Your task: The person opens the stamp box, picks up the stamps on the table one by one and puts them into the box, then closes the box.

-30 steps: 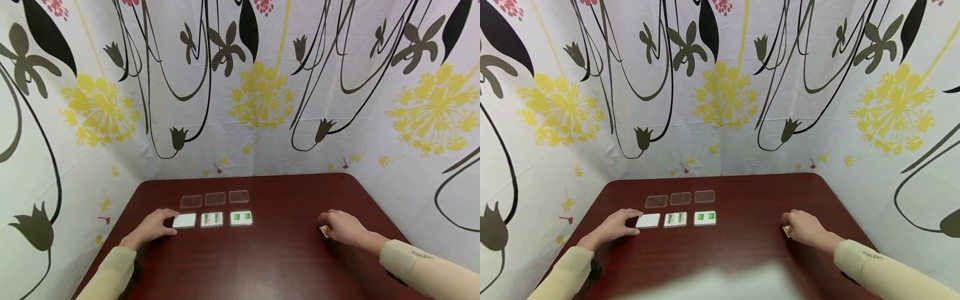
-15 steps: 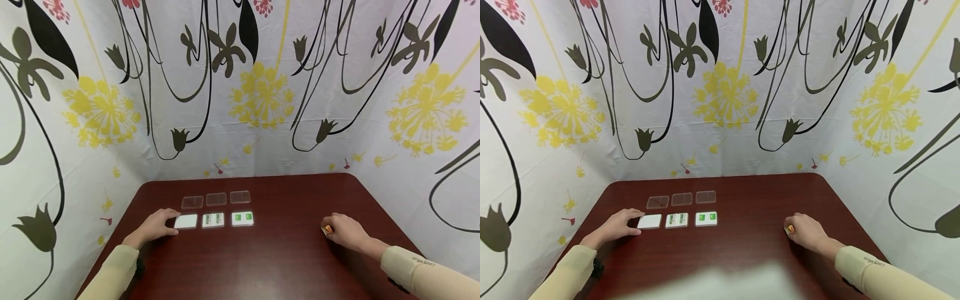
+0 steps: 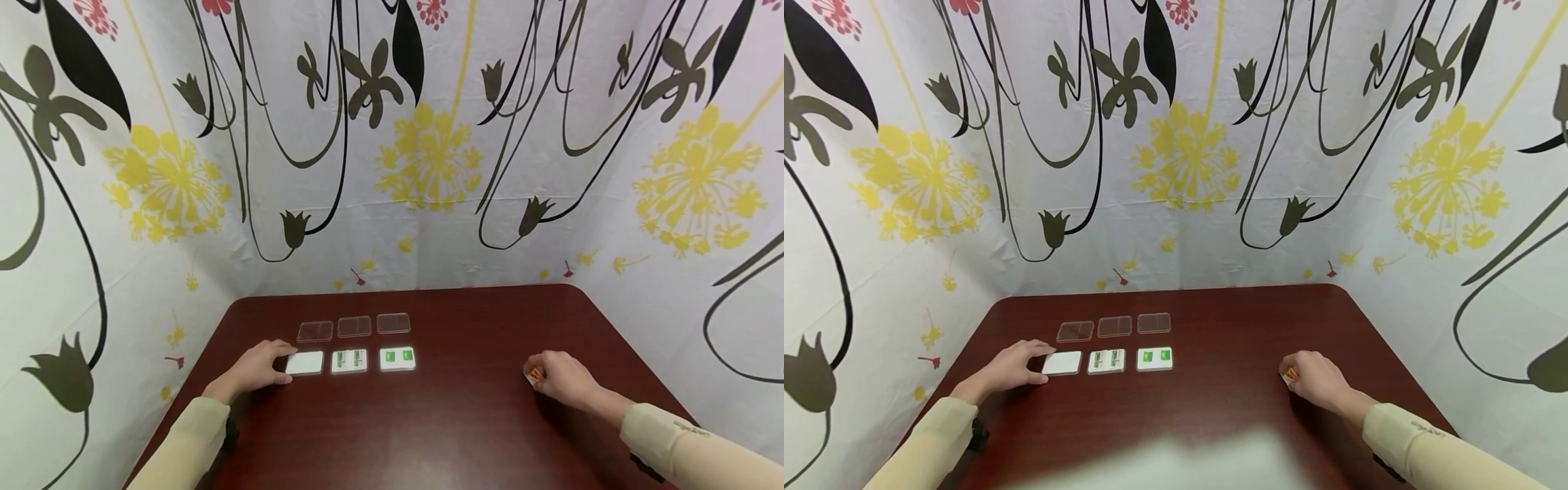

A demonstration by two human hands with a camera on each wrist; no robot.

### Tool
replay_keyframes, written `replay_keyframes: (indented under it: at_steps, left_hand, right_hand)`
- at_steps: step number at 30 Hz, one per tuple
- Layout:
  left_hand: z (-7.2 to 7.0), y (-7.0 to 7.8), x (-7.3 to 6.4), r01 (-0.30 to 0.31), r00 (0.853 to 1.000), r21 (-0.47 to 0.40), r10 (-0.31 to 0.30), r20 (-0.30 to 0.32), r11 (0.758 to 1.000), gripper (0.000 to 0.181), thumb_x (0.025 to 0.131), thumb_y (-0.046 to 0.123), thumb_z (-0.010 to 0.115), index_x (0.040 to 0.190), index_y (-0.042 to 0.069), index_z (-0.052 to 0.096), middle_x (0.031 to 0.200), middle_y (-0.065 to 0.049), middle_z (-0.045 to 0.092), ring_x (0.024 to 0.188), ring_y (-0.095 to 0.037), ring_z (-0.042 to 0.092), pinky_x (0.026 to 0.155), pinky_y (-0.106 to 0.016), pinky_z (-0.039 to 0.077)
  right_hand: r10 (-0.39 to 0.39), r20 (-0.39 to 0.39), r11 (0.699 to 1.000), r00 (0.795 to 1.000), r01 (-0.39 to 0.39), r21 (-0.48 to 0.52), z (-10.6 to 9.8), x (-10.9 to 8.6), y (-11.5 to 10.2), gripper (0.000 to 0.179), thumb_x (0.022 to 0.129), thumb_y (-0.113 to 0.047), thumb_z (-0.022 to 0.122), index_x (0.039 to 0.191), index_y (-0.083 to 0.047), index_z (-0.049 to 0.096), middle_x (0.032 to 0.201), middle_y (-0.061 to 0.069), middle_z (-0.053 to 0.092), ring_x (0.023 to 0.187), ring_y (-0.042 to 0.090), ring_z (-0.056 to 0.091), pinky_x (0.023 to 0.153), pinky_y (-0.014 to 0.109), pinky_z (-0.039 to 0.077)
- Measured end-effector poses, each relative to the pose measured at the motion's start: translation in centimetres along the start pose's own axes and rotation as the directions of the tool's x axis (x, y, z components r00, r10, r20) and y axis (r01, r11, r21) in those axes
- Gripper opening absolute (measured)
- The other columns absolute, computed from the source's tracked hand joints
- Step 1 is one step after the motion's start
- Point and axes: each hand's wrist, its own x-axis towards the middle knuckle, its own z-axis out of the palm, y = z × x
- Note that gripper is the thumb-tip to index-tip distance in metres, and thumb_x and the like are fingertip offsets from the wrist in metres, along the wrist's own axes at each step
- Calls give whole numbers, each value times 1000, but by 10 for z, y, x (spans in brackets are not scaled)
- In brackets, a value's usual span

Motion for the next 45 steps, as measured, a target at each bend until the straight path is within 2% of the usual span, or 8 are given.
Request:
replay_keyframes:
  at_steps: [9,13,18,21,25,33,45]
  left_hand:
    - [2,1,1,8,1000,-19,-8,2,1000,61,84,28,84,137,7,64,138,-14,56,128,-39,49,99,-59,43]
    - [3,1,2,16,1000,-21,-16,2,1000,61,84,28,84,137,8,64,138,-13,56,128,-38,49,100,-59,43]
    - [3,1,2,20,1000,-21,-20,-2,1000,60,83,27,84,137,8,64,138,-13,56,128,-38,49,99,-60,42]
    - [2,2,2,22,1000,-24,-22,1,999,60,84,28,84,137,9,64,138,-13,56,128,-38,49,100,-59,42]
    - [2,2,2,21,1000,-30,-21,3,999,60,84,28,84,137,9,64,138,-13,56,128,-38,49,100,-59,42]
    - [1,1,3,24,1000,-22,-24,2,999,60,84,29,83,138,9,63,139,-13,56,127,-38,49,100,-58,43]
    - [1,0,2,42,999,-8,-42,11,999,60,85,27,83,138,8,63,140,-14,55,129,-39,48,100,-58,43]
  right_hand:
    - [-2,13,995,1000,1,104,2,1,7,29,70,1,81,94,-15,78,85,-4,68,68,11,52,57,29,43]
    - [45,20,984,999,-48,169,2,1,10,30,67,0,84,93,-13,80,84,-4,69,70,11,54,60,29,45]
    - [107,68,957,992,-121,263,0,-1,10,27,73,-4,84,99,-10,80,88,0,70,73,14,55,59,29,47]
    - [113,93,944,989,-136,301,-1,-2,9,24,80,-4,81,103,-8,79,95,3,71,76,15,57,59,29,48]
    - [91,95,943,991,-116,311,-1,-1,5,24,81,-3,80,104,-8,79,100,5,72,79,15,59,60,29,49]
    - [31,38,963,999,-40,266,2,6,-6,28,74,-6,86,100,-14,79,98,-2,71,81,13,62,64,29,50]
    - [-21,54,952,998,3,305,12,15,-28,29,74,-9,87,102,-14,79,96,-5,70,78,8,61,63,27,50]
